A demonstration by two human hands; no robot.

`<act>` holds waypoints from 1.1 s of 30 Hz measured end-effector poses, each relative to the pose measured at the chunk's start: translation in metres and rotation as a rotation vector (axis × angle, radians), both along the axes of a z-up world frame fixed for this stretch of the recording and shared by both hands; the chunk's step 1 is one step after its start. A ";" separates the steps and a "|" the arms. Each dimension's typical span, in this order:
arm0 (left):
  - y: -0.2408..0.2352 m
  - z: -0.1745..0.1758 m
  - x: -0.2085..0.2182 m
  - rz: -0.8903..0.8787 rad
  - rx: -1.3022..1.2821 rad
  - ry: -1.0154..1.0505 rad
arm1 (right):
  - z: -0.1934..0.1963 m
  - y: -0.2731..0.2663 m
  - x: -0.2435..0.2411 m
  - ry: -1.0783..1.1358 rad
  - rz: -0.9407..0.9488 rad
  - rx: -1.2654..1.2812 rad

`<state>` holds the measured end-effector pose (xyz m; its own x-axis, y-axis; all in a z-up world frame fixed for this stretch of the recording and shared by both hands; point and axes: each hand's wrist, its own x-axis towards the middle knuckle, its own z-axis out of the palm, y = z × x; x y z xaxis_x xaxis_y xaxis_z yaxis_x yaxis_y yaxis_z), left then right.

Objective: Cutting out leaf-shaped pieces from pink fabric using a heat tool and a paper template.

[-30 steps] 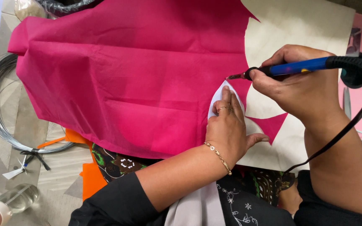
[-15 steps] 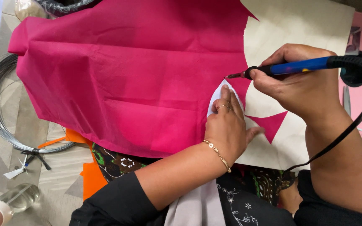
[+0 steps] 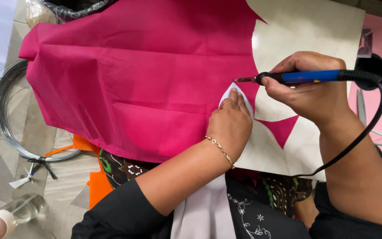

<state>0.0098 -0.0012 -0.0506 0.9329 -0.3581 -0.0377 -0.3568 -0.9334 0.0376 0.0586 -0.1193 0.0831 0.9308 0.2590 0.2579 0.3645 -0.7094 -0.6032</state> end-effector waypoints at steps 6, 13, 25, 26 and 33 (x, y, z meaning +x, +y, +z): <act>0.002 0.005 0.002 -0.052 0.087 0.087 | -0.003 -0.004 -0.010 -0.036 0.051 0.089; 0.003 0.010 0.004 -0.068 0.128 0.143 | -0.020 -0.014 -0.019 -0.161 0.103 0.150; 0.004 0.011 0.004 -0.076 0.156 0.197 | -0.043 -0.025 -0.024 -0.250 0.107 0.203; 0.004 0.011 0.004 -0.076 0.159 0.200 | -0.044 -0.026 -0.024 -0.259 0.111 0.201; 0.004 0.012 0.005 -0.085 0.164 0.213 | -0.047 -0.028 -0.027 -0.269 0.104 0.212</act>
<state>0.0145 0.0029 -0.0384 0.8646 -0.4079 -0.2934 -0.4347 -0.9001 -0.0295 0.0319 -0.1470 0.0359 0.7935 0.2635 0.5486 0.5944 -0.5292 -0.6055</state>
